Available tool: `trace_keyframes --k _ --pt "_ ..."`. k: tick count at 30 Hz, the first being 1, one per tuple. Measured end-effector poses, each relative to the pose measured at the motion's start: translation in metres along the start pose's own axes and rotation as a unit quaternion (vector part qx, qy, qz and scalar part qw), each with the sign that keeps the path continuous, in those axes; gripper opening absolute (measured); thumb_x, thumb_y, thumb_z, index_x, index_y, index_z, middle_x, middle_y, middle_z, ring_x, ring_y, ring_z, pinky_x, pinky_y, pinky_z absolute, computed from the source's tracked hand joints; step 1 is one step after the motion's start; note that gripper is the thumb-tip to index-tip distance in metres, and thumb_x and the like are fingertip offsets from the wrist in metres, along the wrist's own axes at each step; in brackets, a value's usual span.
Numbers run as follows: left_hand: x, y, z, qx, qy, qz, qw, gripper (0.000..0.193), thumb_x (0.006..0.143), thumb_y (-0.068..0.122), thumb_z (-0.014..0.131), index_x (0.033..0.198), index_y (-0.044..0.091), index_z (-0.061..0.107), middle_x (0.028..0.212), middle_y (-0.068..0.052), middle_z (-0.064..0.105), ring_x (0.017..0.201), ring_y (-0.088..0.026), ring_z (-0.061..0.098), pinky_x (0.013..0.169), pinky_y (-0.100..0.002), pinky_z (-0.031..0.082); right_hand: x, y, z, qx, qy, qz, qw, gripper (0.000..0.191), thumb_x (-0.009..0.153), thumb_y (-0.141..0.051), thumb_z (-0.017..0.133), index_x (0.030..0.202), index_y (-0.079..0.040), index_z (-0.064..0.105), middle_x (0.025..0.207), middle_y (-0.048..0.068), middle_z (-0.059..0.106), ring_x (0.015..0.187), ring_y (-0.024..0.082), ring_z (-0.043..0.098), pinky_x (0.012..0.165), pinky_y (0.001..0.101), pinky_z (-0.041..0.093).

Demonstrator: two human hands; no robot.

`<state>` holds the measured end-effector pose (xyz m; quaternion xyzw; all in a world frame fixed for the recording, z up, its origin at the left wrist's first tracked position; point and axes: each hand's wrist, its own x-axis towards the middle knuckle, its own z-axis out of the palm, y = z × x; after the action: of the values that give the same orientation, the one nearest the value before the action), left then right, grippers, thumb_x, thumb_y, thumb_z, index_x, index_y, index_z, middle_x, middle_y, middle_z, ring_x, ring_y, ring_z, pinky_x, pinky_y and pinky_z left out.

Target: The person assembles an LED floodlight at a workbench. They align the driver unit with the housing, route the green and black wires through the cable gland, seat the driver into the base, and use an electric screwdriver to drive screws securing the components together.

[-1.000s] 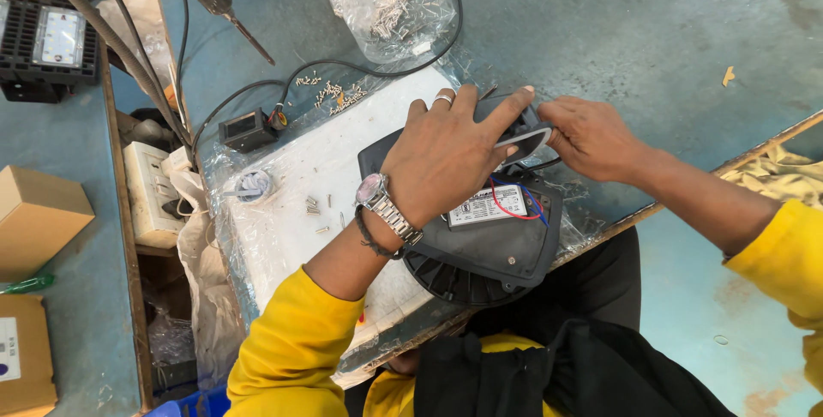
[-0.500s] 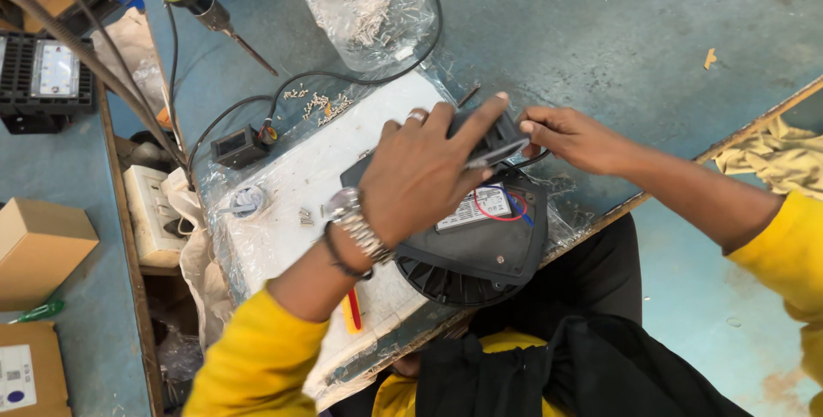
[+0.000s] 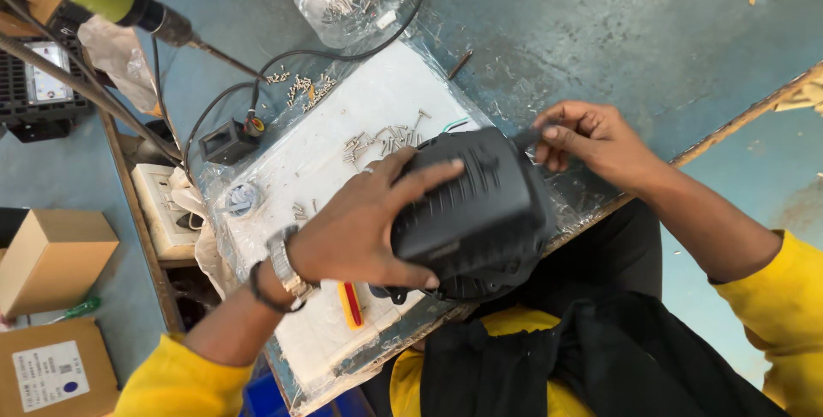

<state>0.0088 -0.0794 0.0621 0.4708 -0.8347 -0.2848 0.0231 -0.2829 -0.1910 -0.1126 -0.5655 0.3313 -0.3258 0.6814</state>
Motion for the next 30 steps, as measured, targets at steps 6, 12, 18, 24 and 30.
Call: trace_keyframes --k 6,12,18,24,30 --pt "-0.005 0.007 0.007 0.188 0.013 0.08 0.979 0.1 0.054 0.048 0.092 0.144 0.04 0.05 0.148 -0.03 0.039 0.128 -0.051 0.044 0.101 -0.063 0.034 -0.005 0.008 0.005 -0.084 -0.013 -0.074 0.994 0.019 0.091 -0.008 0.072 0.109 -0.003 0.072 0.094 0.006 0.078 0.086 0.01 0.073 0.075 0.0243 0.059" --pt "0.004 0.0 0.01 0.142 -0.036 0.094 0.985 0.101 0.056 0.048 0.093 0.146 0.04 0.047 0.15 -0.031 0.035 0.13 -0.055 0.04 0.101 -0.065 0.032 0.001 0.013 0.003 -0.085 -0.034 0.007 0.996 0.023 0.081 -0.008 0.08 0.104 -0.005 0.078 0.094 0.008 0.08 0.086 0.015 0.074 0.074 0.0291 0.059" --pt "0.017 -0.015 0.008 0.115 -0.095 0.126 0.981 0.105 0.052 0.044 0.092 0.146 0.043 0.045 0.153 -0.029 0.034 0.133 -0.052 0.04 0.104 -0.068 0.031 0.001 0.008 -0.008 -0.088 -0.101 -0.041 0.99 0.027 0.078 -0.004 0.081 0.105 -0.003 0.077 0.102 0.009 0.079 0.095 0.017 0.076 0.088 0.0322 0.062" --pt "0.028 -0.03 0.013 0.107 -0.059 0.188 0.974 0.069 0.085 0.031 0.077 0.144 0.05 0.047 0.154 -0.021 0.04 0.135 -0.048 0.046 0.111 -0.072 0.033 -0.016 0.016 -0.021 -0.055 -0.102 0.038 0.993 0.027 0.082 -0.001 0.075 0.108 -0.001 0.076 0.099 0.01 0.083 0.097 0.019 0.081 0.085 0.0342 0.064" --pt "0.033 -0.036 0.015 0.125 -0.047 0.197 0.971 0.055 0.091 0.036 0.068 0.139 0.055 0.049 0.153 -0.014 0.043 0.135 -0.044 0.048 0.111 -0.072 0.034 -0.069 0.044 -0.013 -0.007 0.053 0.102 0.993 0.022 0.092 -0.004 0.066 0.112 0.0 0.075 0.103 0.012 0.082 0.095 0.022 0.08 0.085 0.0374 0.062"
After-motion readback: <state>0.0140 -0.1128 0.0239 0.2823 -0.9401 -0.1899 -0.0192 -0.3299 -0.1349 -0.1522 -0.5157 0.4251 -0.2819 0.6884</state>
